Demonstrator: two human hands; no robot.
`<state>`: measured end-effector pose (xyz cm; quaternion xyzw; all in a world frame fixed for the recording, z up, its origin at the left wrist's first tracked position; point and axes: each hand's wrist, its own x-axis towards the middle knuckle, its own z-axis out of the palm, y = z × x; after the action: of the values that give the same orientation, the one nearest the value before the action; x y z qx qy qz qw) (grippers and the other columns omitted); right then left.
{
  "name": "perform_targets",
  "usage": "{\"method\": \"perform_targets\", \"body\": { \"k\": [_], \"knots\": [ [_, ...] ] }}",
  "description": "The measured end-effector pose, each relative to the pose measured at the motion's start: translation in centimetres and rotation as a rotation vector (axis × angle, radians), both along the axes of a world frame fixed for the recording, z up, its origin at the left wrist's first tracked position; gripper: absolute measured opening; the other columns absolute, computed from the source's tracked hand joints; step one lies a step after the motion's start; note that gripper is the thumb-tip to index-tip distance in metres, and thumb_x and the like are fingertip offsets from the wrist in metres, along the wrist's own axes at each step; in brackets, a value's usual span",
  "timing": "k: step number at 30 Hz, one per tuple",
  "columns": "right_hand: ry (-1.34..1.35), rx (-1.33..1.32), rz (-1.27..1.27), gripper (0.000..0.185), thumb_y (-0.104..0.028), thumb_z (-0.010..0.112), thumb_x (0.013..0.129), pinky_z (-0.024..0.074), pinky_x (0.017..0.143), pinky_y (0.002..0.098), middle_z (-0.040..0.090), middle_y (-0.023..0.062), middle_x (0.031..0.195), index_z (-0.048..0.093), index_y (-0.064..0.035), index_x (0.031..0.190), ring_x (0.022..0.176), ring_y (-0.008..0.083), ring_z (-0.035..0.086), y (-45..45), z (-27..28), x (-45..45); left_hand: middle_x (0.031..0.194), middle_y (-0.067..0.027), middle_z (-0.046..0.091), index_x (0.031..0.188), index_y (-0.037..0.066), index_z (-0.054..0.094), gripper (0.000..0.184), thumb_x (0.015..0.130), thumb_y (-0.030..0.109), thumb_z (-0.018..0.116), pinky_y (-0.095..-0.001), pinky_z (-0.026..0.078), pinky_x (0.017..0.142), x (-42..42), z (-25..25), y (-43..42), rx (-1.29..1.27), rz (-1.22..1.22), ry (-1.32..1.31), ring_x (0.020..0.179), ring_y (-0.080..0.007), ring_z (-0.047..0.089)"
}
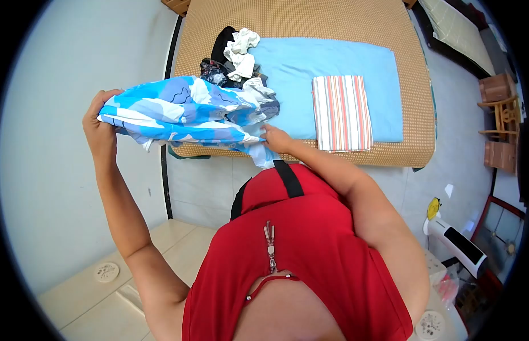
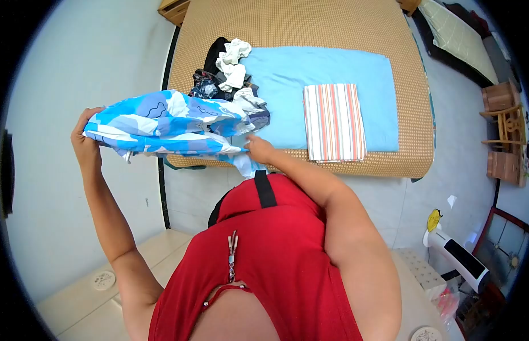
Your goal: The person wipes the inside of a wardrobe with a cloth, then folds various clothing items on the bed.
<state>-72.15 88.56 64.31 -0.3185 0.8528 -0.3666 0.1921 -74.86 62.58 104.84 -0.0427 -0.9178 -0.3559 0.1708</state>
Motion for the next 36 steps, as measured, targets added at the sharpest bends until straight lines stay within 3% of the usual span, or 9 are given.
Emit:
{"method": "perform_targets", "body": {
  "k": [6, 9, 12, 15, 17, 19, 28, 32, 36],
  "knots": [
    [0.311, -0.066, -0.226, 0.030, -0.007, 0.060, 0.075, 0.0438, 0.091, 0.0424, 0.026, 0.0095, 0.149, 0.068, -0.0126, 0.103, 0.128, 0.0277, 0.036, -0.8, 4.3, -1.6, 0.072, 0.0018, 0.046, 0.088, 0.002, 0.066, 0.021, 0.075, -0.002, 0.051, -0.0203, 0.035, 0.065, 0.5, 0.8, 0.9, -0.003, -0.097, 0.072, 0.070, -0.0083, 0.045],
    [0.277, -0.106, -0.171, 0.030, -0.009, 0.057, 0.077, 0.0446, 0.089, 0.0426, 0.041, 0.0138, 0.139, 0.068, -0.0123, 0.104, 0.122, 0.0304, 0.045, -1.4, 4.3, -2.5, 0.072, 0.0017, 0.045, 0.089, 0.002, 0.066, 0.020, 0.075, -0.001, 0.052, -0.0206, 0.034, 0.068, 1.0, 1.0, 0.8, 0.002, -0.118, 0.080, 0.070, -0.0089, 0.044],
    [-0.132, -0.146, -0.192, 0.028, -0.012, 0.053, 0.078, 0.0459, 0.087, 0.0433, 0.056, 0.0187, 0.121, 0.067, -0.0094, 0.102, 0.107, 0.0347, 0.055, -2.4, 1.5, -5.0, 0.071, 0.0009, 0.044, 0.089, 0.001, 0.066, 0.021, 0.074, -0.001, 0.052, -0.0207, 0.034, 0.067, 1.3, 1.4, 0.5, -0.046, -0.128, 0.076, 0.070, -0.0091, 0.044],
    [0.142, -0.158, -0.331, 0.029, -0.008, 0.051, 0.075, 0.0496, 0.074, 0.0442, 0.066, 0.0200, 0.086, 0.065, -0.0038, 0.099, 0.080, 0.0354, 0.064, 1.3, 0.7, -9.6, 0.074, -0.0015, 0.051, 0.091, 0.001, 0.066, 0.023, 0.073, -0.003, 0.051, -0.0218, 0.037, 0.067, 1.4, 1.8, -1.5, -0.155, -0.072, 0.001, 0.071, -0.0106, 0.048],
    [-0.002, -0.072, -0.586, 0.020, -0.013, 0.053, 0.077, 0.0511, 0.063, 0.0412, 0.064, 0.0184, 0.070, 0.067, -0.0031, 0.088, 0.061, 0.0315, 0.064, 5.1, 0.8, -14.5, 0.078, -0.0035, 0.057, 0.093, 0.000, 0.065, 0.025, 0.073, -0.004, 0.051, -0.0233, 0.041, 0.068, 1.2, 1.2, -3.5, -0.223, -0.033, -0.025, 0.074, -0.0124, 0.053],
    [0.384, -0.148, -0.858, 0.016, -0.013, 0.057, 0.077, 0.0493, 0.074, 0.0451, 0.065, 0.0207, 0.085, 0.068, -0.0034, 0.083, 0.080, 0.0378, 0.062, 8.9, 5.6, -16.6, 0.085, -0.0055, 0.063, 0.096, 0.000, 0.065, 0.028, 0.073, -0.006, 0.050, -0.0253, 0.045, 0.070, 0.8, -0.6, -5.1, -0.278, -0.022, -0.005, 0.078, -0.0144, 0.057],
    [0.785, -0.066, -0.620, 0.012, -0.003, 0.057, 0.075, 0.0493, 0.069, 0.0416, 0.063, 0.0163, 0.084, 0.060, -0.0038, 0.086, 0.078, 0.0333, 0.062, 17.2, 19.1, -18.2, 0.091, -0.0119, 0.060, 0.100, 0.005, 0.062, 0.031, 0.072, -0.007, 0.053, -0.0344, 0.048, 0.073, 0.4, -6.1, -6.5, -0.461, 0.079, 0.026, 0.082, -0.0294, 0.060],
    [0.692, -0.162, -0.845, 0.015, 0.000, 0.059, 0.074, 0.0492, 0.067, 0.0422, 0.061, 0.0163, 0.084, 0.061, -0.0048, 0.088, 0.077, 0.0344, 0.061, 17.4, 21.1, -16.2, 0.094, -0.0119, 0.055, 0.095, 0.003, 0.061, 0.026, 0.072, -0.006, 0.052, -0.0382, 0.047, 0.073, -0.2, -7.8, -7.0, -0.544, 0.083, 0.039, 0.085, -0.0323, 0.057],
    [0.692, 0.073, -0.586, 0.017, -0.001, 0.056, 0.076, 0.0492, 0.068, 0.0424, 0.061, 0.0134, 0.087, 0.064, -0.0048, 0.090, 0.077, 0.0344, 0.061, 18.3, 15.9, -14.6, 0.088, -0.0154, 0.057, 0.081, 0.003, 0.063, 0.013, 0.073, -0.001, 0.053, -0.0428, 0.046, 0.071, -1.6, -12.4, -10.0, -0.689, 0.140, -0.064, 0.082, -0.0358, 0.058]
  ]
}}
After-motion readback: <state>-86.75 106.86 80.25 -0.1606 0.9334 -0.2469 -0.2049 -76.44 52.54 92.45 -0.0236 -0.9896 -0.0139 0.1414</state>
